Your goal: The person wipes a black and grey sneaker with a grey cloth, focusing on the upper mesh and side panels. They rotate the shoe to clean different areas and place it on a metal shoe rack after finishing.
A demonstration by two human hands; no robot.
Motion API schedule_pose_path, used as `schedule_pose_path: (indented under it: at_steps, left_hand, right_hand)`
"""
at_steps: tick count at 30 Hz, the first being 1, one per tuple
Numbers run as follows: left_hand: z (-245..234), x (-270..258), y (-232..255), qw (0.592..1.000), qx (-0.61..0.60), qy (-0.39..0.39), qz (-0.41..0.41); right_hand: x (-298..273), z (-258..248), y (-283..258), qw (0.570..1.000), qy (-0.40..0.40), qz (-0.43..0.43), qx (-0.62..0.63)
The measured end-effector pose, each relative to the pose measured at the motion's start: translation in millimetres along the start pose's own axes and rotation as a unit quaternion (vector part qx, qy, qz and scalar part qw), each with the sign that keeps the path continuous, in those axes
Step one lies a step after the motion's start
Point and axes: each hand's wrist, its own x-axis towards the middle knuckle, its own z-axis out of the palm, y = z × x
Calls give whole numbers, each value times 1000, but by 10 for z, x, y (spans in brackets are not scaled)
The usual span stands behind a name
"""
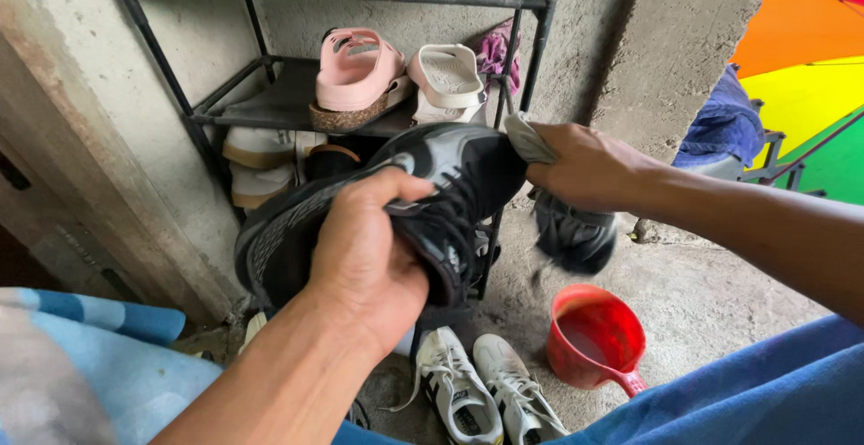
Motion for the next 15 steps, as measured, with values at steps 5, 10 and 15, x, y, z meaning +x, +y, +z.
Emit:
schedule_pose_path:
  at_steps: [5, 10, 15]
  left_hand:
    - [2, 31, -48, 999, 4, -20, 30]
    - [-36, 24, -68, 998, 32, -37, 32]
    - [-34, 17, -83, 997, 50, -7, 53]
  right_hand:
    - [-150, 147, -52, 980, 34, -197, 20]
    - [-317, 163, -163, 960, 31, -279, 7]
    - [-186, 39, -207, 999, 1, -37, -32]
